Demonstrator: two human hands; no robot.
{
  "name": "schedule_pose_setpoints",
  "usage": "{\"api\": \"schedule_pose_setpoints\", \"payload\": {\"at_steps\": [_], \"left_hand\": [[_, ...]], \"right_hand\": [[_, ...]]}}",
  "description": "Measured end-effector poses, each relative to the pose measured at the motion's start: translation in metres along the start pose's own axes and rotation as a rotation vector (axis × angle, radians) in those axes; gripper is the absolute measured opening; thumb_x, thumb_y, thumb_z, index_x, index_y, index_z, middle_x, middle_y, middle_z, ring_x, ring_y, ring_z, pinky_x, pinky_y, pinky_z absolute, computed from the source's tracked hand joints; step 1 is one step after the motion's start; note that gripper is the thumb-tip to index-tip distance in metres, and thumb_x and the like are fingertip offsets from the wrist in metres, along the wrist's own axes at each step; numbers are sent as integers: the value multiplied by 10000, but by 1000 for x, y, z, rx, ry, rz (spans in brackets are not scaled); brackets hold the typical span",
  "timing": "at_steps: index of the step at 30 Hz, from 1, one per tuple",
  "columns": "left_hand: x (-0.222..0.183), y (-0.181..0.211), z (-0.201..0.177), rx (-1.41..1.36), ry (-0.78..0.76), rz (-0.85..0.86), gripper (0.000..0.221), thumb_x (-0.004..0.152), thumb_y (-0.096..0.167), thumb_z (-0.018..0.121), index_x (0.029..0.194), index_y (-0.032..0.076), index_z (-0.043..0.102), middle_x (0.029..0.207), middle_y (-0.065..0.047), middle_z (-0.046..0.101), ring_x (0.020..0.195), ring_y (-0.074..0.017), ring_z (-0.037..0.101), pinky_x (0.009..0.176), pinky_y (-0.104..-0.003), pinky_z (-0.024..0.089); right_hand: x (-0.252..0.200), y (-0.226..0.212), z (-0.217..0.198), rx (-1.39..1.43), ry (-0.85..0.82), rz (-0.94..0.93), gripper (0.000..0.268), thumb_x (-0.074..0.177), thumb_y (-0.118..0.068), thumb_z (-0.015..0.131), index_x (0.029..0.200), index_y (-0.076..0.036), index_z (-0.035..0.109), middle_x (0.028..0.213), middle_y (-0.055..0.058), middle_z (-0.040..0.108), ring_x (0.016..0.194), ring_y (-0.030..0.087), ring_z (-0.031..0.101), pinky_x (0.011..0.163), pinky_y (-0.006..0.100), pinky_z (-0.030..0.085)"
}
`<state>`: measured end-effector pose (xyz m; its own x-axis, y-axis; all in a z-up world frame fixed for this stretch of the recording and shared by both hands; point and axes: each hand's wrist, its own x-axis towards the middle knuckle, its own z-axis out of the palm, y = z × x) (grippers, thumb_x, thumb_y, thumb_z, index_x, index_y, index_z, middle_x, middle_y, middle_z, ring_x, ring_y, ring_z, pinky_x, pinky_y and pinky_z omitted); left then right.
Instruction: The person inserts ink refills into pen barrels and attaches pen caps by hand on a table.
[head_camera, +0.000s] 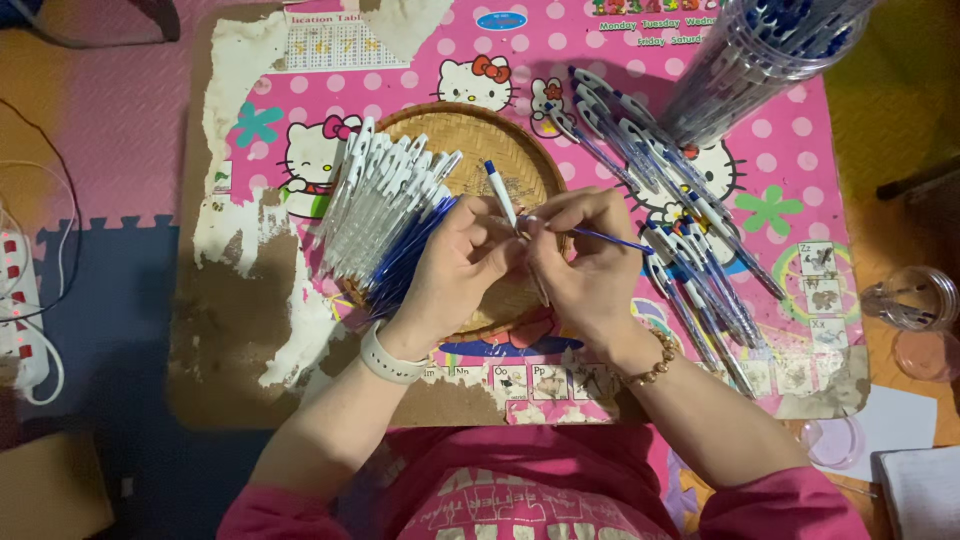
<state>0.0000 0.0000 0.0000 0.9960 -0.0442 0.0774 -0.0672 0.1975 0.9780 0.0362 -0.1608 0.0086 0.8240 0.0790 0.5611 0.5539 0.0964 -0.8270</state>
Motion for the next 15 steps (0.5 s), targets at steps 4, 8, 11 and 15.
{"api": "schedule_pose_setpoints", "payload": {"at_steps": [4,8,11,15], "left_hand": [[1,-8,-4,22,27,2,293,1001,168,780,1202,99,579,907,-61,747,848,-77,667,804,-275,604],[1,-14,-4,41,62,3,327,975,152,804,1176,89,553,887,-69,726,819,-95,669,773,-287,602],[1,-9,-3,16,74,-11,334,968,169,818,1139,94,542,872,-55,711,785,-89,686,753,-272,603],[5,-8,-1,12,70,-17,279,991,133,783,1087,87,525,836,-64,705,734,-107,716,715,-263,608]], "right_hand": [[5,-6,3,-39,37,-109,241,943,132,719,948,-34,543,950,173,701,854,270,719,707,306,553],[1,-13,4,-150,-17,-208,218,883,169,732,914,0,599,941,198,714,831,309,733,689,336,579],[-1,-15,2,-273,-39,-283,181,886,119,753,903,-26,646,964,170,736,819,301,740,691,318,575],[-2,-17,4,-453,-40,-349,167,875,50,780,888,-103,713,982,74,774,782,249,741,687,270,568]]}}
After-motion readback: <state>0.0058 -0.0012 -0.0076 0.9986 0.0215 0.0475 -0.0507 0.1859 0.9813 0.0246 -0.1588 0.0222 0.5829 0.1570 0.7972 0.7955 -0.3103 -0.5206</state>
